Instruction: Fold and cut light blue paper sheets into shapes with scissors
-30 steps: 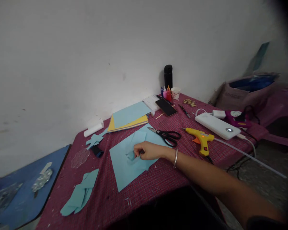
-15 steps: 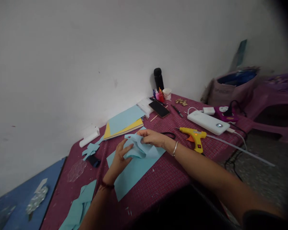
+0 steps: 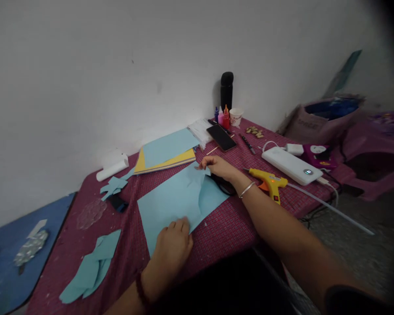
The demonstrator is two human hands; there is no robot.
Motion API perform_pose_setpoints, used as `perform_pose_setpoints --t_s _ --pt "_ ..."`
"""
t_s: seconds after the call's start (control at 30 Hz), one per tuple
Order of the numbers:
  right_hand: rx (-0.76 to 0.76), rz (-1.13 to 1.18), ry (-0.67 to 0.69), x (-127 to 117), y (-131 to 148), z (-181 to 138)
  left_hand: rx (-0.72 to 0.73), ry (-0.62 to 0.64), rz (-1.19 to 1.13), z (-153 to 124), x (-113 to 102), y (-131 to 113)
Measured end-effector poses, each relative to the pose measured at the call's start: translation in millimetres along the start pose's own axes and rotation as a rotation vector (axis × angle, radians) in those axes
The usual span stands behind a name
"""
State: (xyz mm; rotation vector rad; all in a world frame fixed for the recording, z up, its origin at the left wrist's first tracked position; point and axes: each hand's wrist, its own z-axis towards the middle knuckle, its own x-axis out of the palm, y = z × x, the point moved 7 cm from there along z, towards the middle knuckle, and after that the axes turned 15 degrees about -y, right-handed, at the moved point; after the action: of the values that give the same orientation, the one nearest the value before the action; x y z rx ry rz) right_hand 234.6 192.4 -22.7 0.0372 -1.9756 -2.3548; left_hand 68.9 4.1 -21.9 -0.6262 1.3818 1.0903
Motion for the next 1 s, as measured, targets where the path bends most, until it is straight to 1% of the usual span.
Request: perform_pose_setpoints --t_s 0.07,0.13,0.2,0.27,0.33,0.4,0.47,0.53,0.57,0.6,0.67,0.7,0.73,0.77,0.87,0.93,1.0 --pt "-0.019 -0.143 -0.054 -4 -7 2 -0.023 0.019 -0.067 3 1 -3" --pt "-0.041 -0.274 -0.123 -10 -10 4 -0.023 0.022 -0.111 5 -1 -2" --pt "-0.06 -0.377 -0.201 -18 -9 6 -0.016 0.021 -0.137 5 -4 2" --pt "-0.085 -0.446 -0.285 -27 -2 7 -0.037 0.014 -0.129 2 -5 7" --pt "-0.134 -0.483 -0.383 -37 15 5 -0.082 -0.016 -0.102 -3 -4 11" --pt "-0.211 -0.491 -0.485 -44 42 -6 -0.127 -0.075 -0.082 -9 -2 13" --pt "-0.302 -0.468 -0.549 -42 73 -31 -0.169 -0.149 -0.087 -15 -3 13" --pt "-0.426 -0.369 -0.556 -33 101 -67 -0.226 -0.209 -0.112 -21 -5 12" --pt "-0.436 -0.335 -0.466 -22 107 -84 -0.262 -0.231 -0.128 -23 -6 11" --pt "-0.405 -0.344 -0.325 -7 106 -100 -0.301 -0.247 -0.142 -25 -7 11" --pt "-0.31 -0.476 0.092 32 86 -131 -0.364 -0.261 -0.159 -28 -8 8" --pt "-0.298 -0.546 0.225 46 74 -146 -0.378 -0.26 -0.161 -30 -7 6" --pt "-0.308 -0.602 0.279 56 63 -156 -0.379 -0.258 -0.164 -31 -5 3" --pt "-0.316 -0.647 0.299 63 53 -163 -0.367 -0.26 -0.168 -33 -4 0" --pt "-0.33 -0.698 0.319 79 31 -173 -0.308 -0.307 -0.192 -41 0 -9" --pt "-0.331 -0.698 0.326 85 24 -174 -0.284 -0.339 -0.225 -46 1 -11" --pt "-0.33 -0.695 0.315 87 24 -173 -0.281 -0.335 -0.265 -49 1 -11"
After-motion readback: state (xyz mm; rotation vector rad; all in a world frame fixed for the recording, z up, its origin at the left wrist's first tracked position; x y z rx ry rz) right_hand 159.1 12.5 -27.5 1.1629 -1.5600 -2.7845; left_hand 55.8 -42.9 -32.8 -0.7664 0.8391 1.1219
